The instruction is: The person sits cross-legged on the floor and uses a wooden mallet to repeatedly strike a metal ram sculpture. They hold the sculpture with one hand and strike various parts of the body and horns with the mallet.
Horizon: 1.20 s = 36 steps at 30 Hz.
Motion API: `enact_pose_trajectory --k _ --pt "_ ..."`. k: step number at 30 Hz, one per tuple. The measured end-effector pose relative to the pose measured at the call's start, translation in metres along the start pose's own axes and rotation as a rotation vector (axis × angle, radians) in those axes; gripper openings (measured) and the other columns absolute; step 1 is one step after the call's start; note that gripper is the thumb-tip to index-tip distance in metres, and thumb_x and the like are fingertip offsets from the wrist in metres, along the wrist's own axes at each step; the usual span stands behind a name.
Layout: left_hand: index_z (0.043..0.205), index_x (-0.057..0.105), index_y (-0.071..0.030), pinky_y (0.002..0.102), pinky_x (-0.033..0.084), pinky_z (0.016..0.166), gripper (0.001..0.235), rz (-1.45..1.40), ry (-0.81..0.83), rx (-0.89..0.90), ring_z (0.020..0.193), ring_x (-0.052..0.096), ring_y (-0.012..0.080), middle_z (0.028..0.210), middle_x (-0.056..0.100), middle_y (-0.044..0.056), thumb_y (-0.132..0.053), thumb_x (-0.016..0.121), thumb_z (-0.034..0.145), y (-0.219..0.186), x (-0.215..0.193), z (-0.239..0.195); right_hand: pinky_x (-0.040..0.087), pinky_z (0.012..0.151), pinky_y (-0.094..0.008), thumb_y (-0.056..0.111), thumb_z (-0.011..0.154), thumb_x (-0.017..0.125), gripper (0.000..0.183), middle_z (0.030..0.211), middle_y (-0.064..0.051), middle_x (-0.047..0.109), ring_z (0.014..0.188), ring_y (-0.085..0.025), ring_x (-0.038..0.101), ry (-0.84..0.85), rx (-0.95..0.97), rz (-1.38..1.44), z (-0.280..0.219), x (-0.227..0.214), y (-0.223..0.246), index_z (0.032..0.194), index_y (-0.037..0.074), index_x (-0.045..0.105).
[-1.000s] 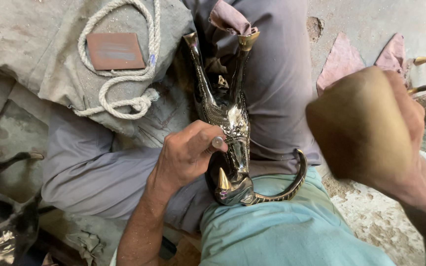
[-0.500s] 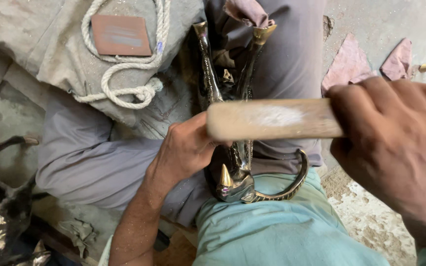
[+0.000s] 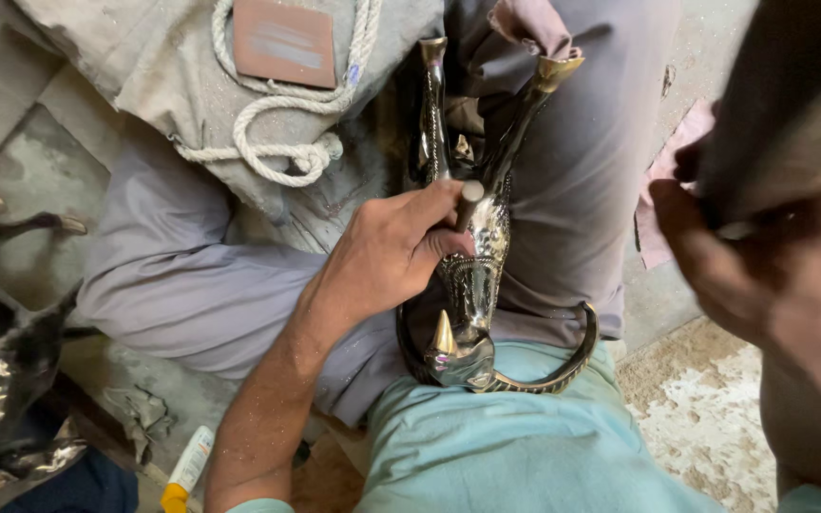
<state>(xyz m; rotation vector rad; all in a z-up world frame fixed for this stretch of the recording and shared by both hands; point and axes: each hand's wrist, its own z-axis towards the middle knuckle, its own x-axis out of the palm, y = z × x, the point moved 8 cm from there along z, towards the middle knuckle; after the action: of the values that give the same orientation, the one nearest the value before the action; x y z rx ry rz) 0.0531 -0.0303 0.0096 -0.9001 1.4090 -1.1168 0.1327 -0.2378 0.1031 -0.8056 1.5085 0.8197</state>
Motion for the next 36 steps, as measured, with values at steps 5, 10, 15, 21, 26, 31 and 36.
enact_pose_trajectory --k 5,10,15,21,26,31,36 --pt "0.135 0.054 -0.003 0.037 0.059 0.075 0.044 0.035 -0.07 0.051 0.089 0.075 0.0294 0.103 0.074 0.012 -0.008 0.073 0.095 -0.013 0.0 0.002 0.059 0.067 -0.034 0.009 0.078 0.076 0.029 0.087 -0.01 0.071 0.073 -0.02 0.07 -0.113 0.308 0.162 -0.006 -0.008 -0.019 0.106 0.004 0.069" --pt "0.125 0.06 -0.009 0.038 0.06 0.073 0.032 0.168 -0.108 0.04 0.091 0.076 0.0286 0.103 0.075 0.013 -0.009 0.074 0.096 -0.023 0.003 -0.005 0.051 0.066 -0.038 0.006 0.082 0.076 0.02 0.08 -0.004 0.07 0.067 -0.02 0.065 0.059 0.371 -0.113 -0.005 0.0 -0.004 0.102 0.009 0.072" --pt "0.119 0.056 -0.003 0.031 0.065 0.075 0.024 -0.041 -0.478 -0.185 0.088 0.078 0.0154 0.097 0.075 0.008 -0.016 0.069 0.104 -0.007 -0.021 -0.051 0.055 0.064 -0.037 0.008 0.083 0.071 0.028 0.085 -0.01 0.07 0.073 -0.019 0.069 -0.101 0.571 0.413 -0.053 0.0 -0.02 0.11 0.007 0.064" --pt "0.115 0.054 0.002 0.029 0.067 0.074 0.024 -0.163 -0.684 -0.348 0.085 0.074 0.0137 0.094 0.071 0.008 -0.013 0.066 0.101 0.001 -0.015 -0.116 0.052 0.057 -0.038 0.014 0.085 0.081 0.037 0.082 -0.009 0.071 0.062 -0.023 0.064 -0.133 0.884 0.98 -0.059 0.088 -0.028 0.113 0.0 0.06" --pt "0.111 0.054 0.002 0.029 0.067 0.072 0.022 -0.116 -0.743 -0.412 0.083 0.077 0.0147 0.091 0.074 0.011 -0.011 0.068 0.1 -0.001 0.006 -0.151 0.056 0.073 -0.03 0.013 0.085 0.08 0.031 0.09 -0.005 0.072 0.079 -0.012 0.065 -0.212 0.751 1.163 -0.051 0.13 -0.023 0.11 0.0 0.067" --pt "0.115 0.053 0.001 0.029 0.066 0.071 0.023 -0.162 -0.789 -0.341 0.087 0.077 0.0148 0.095 0.074 0.011 -0.009 0.067 0.1 -0.009 0.027 -0.156 0.056 0.079 -0.029 0.012 0.082 0.079 0.036 0.095 -0.004 0.072 0.084 -0.012 0.067 -0.238 0.596 1.178 -0.053 0.124 -0.013 0.113 0.001 0.065" --pt "0.117 0.054 0.001 0.029 0.066 0.07 0.025 -0.158 -0.815 -0.288 0.085 0.077 0.0153 0.093 0.073 0.011 -0.012 0.068 0.101 -0.032 0.042 -0.162 0.055 0.08 -0.032 0.012 0.081 0.081 0.038 0.093 -0.006 0.07 0.085 -0.015 0.066 -0.228 0.517 1.055 -0.053 0.113 0.0 0.112 0.0 0.063"
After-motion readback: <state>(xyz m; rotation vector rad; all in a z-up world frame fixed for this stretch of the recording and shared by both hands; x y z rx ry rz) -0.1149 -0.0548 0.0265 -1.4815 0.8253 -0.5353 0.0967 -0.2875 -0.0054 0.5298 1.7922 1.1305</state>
